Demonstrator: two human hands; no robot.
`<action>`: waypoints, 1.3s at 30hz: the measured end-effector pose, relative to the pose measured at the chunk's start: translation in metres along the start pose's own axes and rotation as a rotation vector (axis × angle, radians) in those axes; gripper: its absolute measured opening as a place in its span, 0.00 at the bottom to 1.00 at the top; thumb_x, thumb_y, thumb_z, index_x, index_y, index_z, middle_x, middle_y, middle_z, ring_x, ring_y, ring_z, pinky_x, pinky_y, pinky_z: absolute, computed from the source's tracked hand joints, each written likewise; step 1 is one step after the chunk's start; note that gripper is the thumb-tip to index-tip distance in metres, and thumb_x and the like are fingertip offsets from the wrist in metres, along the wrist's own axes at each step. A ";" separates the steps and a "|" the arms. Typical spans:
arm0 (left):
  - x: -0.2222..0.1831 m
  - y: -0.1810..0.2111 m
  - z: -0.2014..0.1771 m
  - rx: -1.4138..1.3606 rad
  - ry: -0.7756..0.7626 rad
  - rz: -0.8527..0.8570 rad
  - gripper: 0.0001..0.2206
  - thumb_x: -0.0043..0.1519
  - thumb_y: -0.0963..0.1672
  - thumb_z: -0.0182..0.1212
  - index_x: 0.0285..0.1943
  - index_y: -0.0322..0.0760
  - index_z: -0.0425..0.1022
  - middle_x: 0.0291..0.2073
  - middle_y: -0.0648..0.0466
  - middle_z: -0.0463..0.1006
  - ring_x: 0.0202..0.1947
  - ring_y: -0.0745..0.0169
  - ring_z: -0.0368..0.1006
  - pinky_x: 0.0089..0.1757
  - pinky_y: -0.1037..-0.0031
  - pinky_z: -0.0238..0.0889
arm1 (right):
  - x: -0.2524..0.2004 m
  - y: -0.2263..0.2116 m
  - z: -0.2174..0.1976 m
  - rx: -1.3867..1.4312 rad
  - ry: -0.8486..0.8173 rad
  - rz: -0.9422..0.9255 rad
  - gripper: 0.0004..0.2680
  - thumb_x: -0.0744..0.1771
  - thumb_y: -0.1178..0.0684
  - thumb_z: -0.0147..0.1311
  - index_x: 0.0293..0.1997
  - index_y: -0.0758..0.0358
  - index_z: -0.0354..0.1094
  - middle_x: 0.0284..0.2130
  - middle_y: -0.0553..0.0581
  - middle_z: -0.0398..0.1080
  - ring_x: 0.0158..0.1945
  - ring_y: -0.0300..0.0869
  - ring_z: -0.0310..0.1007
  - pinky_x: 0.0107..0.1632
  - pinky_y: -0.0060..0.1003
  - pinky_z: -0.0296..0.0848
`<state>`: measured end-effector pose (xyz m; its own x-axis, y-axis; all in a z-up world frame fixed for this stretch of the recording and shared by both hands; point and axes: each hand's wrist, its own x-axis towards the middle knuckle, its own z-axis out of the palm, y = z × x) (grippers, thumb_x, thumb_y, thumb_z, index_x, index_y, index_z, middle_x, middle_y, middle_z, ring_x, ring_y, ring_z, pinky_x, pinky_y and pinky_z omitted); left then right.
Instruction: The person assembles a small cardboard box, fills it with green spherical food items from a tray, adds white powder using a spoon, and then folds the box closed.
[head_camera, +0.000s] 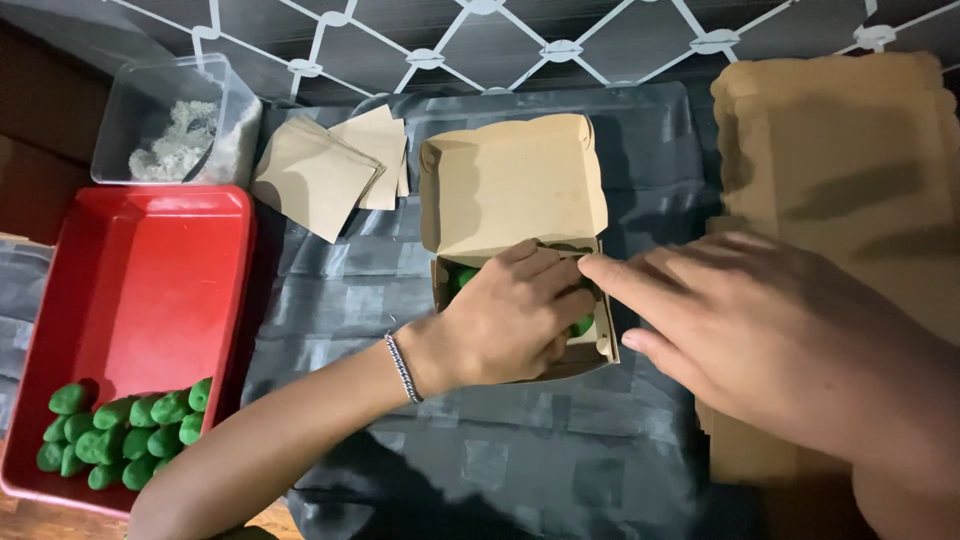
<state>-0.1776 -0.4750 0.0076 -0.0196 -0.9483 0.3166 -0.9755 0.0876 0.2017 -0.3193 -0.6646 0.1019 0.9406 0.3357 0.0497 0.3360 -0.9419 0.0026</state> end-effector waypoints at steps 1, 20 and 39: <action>-0.002 -0.001 0.001 0.016 -0.008 0.027 0.09 0.54 0.42 0.61 0.42 0.36 0.76 0.38 0.48 0.75 0.39 0.45 0.71 0.43 0.60 0.63 | 0.000 -0.001 0.000 -0.025 0.019 -0.010 0.20 0.65 0.42 0.55 0.63 0.54 0.64 0.40 0.45 0.75 0.37 0.47 0.77 0.44 0.45 0.74; -0.005 0.002 0.014 0.103 0.020 0.030 0.16 0.51 0.44 0.67 0.48 0.34 0.77 0.39 0.49 0.75 0.40 0.47 0.69 0.43 0.61 0.65 | 0.002 -0.003 0.002 -0.014 0.067 -0.058 0.20 0.66 0.40 0.53 0.63 0.57 0.66 0.40 0.48 0.75 0.36 0.46 0.76 0.45 0.45 0.72; -0.010 -0.017 -0.086 0.239 0.289 -0.100 0.02 0.67 0.39 0.61 0.44 0.34 0.72 0.36 0.50 0.71 0.33 0.54 0.64 0.36 0.64 0.58 | 0.021 0.059 0.017 0.397 -0.406 0.409 0.20 0.65 0.37 0.51 0.67 0.31 0.63 0.50 0.49 0.77 0.43 0.47 0.84 0.48 0.46 0.77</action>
<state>-0.1418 -0.4410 0.0808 0.1072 -0.8208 0.5611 -0.9937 -0.1067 0.0337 -0.2787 -0.7130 0.0865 0.9127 0.0069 -0.4086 -0.1297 -0.9432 -0.3058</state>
